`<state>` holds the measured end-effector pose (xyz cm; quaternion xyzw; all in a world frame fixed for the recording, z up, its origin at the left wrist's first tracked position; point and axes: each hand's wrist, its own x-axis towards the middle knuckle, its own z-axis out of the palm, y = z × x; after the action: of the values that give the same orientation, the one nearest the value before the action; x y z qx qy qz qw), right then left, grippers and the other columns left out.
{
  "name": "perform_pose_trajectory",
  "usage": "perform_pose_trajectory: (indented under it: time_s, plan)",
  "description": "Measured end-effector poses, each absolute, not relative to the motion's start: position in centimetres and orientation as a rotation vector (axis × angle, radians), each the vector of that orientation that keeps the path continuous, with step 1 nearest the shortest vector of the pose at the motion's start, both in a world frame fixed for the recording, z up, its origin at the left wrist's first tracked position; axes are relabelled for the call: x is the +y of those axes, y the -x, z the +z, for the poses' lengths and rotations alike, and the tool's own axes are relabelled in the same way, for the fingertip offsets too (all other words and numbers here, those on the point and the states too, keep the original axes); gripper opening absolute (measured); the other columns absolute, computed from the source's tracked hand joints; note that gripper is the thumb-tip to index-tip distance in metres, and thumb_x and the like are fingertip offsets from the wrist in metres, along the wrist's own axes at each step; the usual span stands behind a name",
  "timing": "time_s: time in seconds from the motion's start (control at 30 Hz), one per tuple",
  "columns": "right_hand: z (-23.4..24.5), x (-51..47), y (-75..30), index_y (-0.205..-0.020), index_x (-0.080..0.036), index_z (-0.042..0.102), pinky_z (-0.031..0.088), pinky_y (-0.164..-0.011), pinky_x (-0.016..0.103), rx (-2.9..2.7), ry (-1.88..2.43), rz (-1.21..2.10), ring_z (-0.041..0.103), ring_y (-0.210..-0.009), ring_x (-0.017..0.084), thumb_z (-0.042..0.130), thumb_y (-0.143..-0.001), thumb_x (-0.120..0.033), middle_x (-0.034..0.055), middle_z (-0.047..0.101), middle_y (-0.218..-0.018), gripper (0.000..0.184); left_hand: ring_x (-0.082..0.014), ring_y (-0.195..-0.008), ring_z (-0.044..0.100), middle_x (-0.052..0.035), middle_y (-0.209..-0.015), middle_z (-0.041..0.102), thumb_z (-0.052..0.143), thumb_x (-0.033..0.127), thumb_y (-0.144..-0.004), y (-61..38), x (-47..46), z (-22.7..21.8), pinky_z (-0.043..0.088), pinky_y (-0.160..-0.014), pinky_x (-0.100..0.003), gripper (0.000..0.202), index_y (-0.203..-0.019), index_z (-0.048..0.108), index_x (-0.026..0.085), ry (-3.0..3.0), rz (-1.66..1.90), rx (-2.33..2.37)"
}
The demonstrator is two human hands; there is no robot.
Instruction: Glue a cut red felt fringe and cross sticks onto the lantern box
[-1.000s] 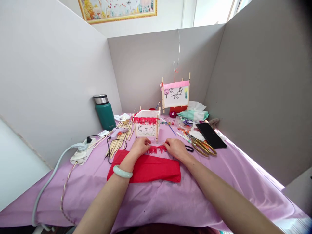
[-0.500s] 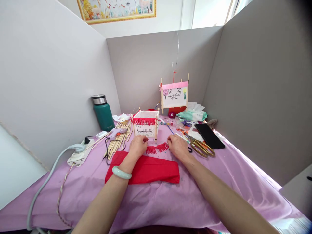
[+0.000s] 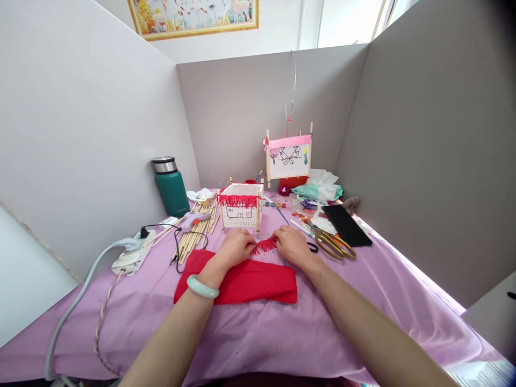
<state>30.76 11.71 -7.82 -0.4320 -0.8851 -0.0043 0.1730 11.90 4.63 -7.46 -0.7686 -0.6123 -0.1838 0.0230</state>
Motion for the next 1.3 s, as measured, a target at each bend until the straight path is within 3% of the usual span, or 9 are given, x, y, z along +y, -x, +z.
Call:
perform_pose_trajectory:
  time_s: [0.23,0.43,0.63,0.83,1.0,1.17,1.3]
  plan:
    - [-7.9,12.0,-31.0,-0.105,-0.024,0.067,0.033,-0.089,0.03,-2.569,1.143,-0.042,0.052,-0.1,0.02,0.044,-0.085,-0.013,0.0053,0.065,-0.103,0.032,-0.0199,-0.086,0.06,-0.0073,-0.088,0.068,0.055,0.017,-0.082,-11.8,4.6,-7.5,0.045,-0.08,-0.028,0.021,-0.088,0.075,0.019,2.309,-0.574,-1.975]
    - [-8.4,12.0,-30.7,-0.108,-0.024,0.067,0.03,-0.093,0.033,-2.576,1.174,-0.085,0.051,-0.102,0.021,0.043,-0.086,-0.011,0.0073,0.064,-0.105,0.035,-0.0216,-0.09,0.058,-0.0086,-0.092,0.066,0.054,0.019,-0.084,-11.9,4.6,-7.8,0.044,-0.084,-0.031,0.026,-0.103,0.072,0.021,2.309,-0.55,-1.898]
    - [-8.3,12.1,-30.8,-0.11,-0.024,0.066,0.032,-0.086,0.033,-2.523,1.197,-0.108,0.05,-0.104,0.023,0.043,-0.086,-0.013,0.008,0.062,-0.108,0.035,-0.0235,-0.091,0.057,-0.009,-0.092,0.066,0.051,0.02,-0.086,-11.9,4.7,-7.8,0.044,-0.084,-0.034,0.027,-0.101,0.073,0.021,2.307,-0.494,-1.862]
    - [-8.1,12.1,-30.8,-0.096,-0.022,0.07,0.032,-0.084,0.034,-2.518,1.185,-0.107,0.051,-0.101,0.023,0.047,-0.083,-0.013,0.0073,0.065,-0.101,0.028,-0.0213,-0.091,0.059,-0.0075,-0.092,0.068,0.049,0.016,-0.083,-12.0,4.7,-7.6,0.044,-0.085,-0.031,0.028,-0.093,0.075,0.019,2.283,-0.604,-1.924]
    - [-7.9,12.0,-31.0,-0.09,-0.021,0.07,0.033,-0.081,0.032,-2.529,1.172,-0.071,0.053,-0.098,0.021,0.047,-0.082,-0.011,0.0061,0.067,-0.096,0.026,-0.0249,-0.091,0.063,-0.0078,-0.095,0.071,0.048,0.016,-0.079,-11.6,4.6,-7.0,0.047,-0.082,-0.034,0.03,-0.093,0.074,0.02,1.969,-0.647,-2.318]
    - [-7.8,11.6,-30.8,-0.102,-0.022,0.067,0.032,-0.086,0.031,-2.488,1.084,-0.078,0.051,-0.102,0.02,0.046,-0.082,-0.011,0.0051,0.065,-0.105,0.03,-0.0235,-0.093,0.064,-0.0063,-0.097,0.072,0.046,0.02,-0.081,-11.3,4.3,-6.6,0.047,-0.082,-0.033,0.031,-0.1,0.071,0.023,1.688,-0.792,-2.475]
    - [-7.9,11.5,-30.6,-0.089,-0.02,0.069,0.033,-0.082,0.032,-2.585,1.044,-0.064,0.052,-0.097,0.021,0.048,-0.082,-0.013,0.0059,0.066,-0.095,0.024,-0.0213,-0.091,0.063,-0.0048,-0.095,0.071,0.054,0.022,-0.077,-11.3,4.3,-6.6,0.046,-0.081,-0.03,0.024,-0.093,0.073,0.024,1.846,-0.626,-2.491]
